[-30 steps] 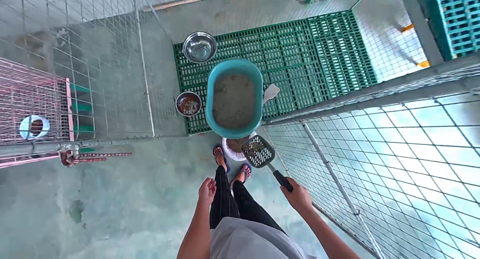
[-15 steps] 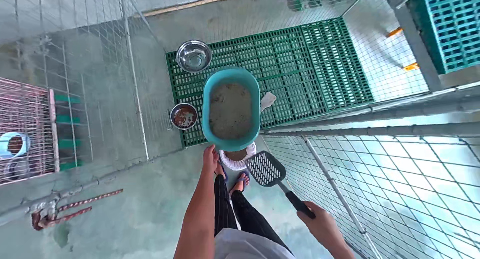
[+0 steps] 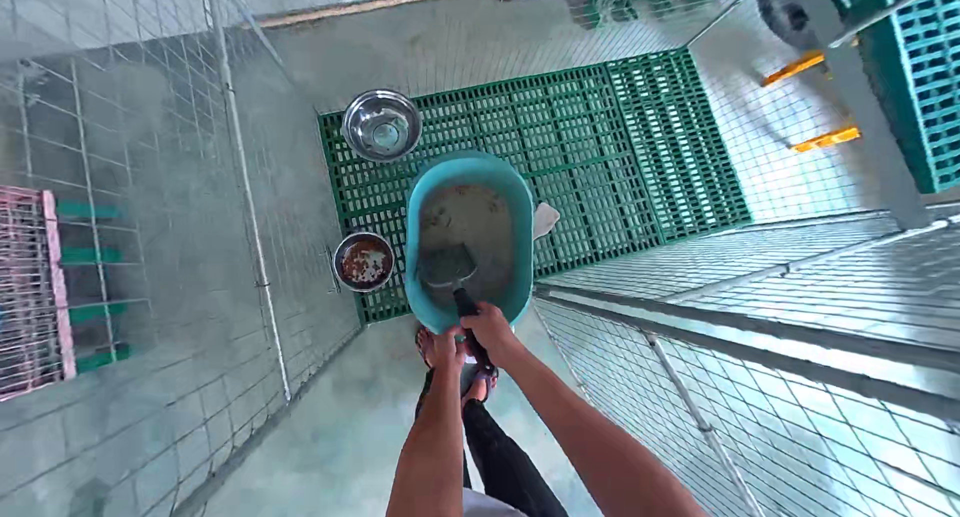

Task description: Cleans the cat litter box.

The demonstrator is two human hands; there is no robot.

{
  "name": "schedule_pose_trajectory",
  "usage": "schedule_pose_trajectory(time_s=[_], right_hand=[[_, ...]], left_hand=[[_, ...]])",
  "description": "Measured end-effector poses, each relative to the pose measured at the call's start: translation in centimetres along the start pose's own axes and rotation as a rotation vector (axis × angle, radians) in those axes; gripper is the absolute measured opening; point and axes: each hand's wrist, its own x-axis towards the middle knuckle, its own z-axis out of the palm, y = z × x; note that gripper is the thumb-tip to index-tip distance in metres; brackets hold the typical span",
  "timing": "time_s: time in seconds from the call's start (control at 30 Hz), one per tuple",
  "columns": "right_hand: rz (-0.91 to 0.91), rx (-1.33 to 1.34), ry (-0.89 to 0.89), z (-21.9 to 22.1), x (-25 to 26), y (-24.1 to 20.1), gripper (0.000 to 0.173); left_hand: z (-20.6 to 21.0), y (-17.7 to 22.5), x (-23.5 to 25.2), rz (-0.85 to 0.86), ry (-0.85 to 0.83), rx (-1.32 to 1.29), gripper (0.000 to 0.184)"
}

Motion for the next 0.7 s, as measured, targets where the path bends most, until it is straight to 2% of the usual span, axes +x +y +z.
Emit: schedule_pose_trajectory(time_s=[0.1,0.2,0.3,0.4,0.5,0.6,0.7], right_hand=[[-0.096,0.104,0.117,1.6,2.0,-1.1,0.039],[-0.155,0.197,0.189,1.0,5.9,-2.5,0.041],[-0.153,0.07,0.22,-1.4,10.6,-1.1,0.046],[-0.169,-0.091,0.304,-3.4,12.8,0.5,0.047],[-0.223,-0.076,0.31,-4.8,12.1,2.1,0.047],[-0.271,-0.011,0.299,-6.3,9.4,4.4,0.047],[-0.349,0.001,0.34,-8.2,6.8,6.1,0.047]], left_hand=[[-0.4,-0.9,0.1,-0.005,-0.021,-0.123,0.036],[-0.5,-1.2,0.7,-0.065,0.014,-0.218,0.048],[-0.2,-0.4,1.1,-0.069,-0.007,-0.237,0.054],[0.0,0.4,1.2,-0.066,0.015,-0.239,0.06],[0.2,1.3,1.0,-0.126,0.017,-0.177,0.06],[-0.9,3.2,0.1,-0.247,-0.081,-0.075,0.063],[-2.2,5.0,-1.0,-0.236,-0.159,0.013,0.057]])
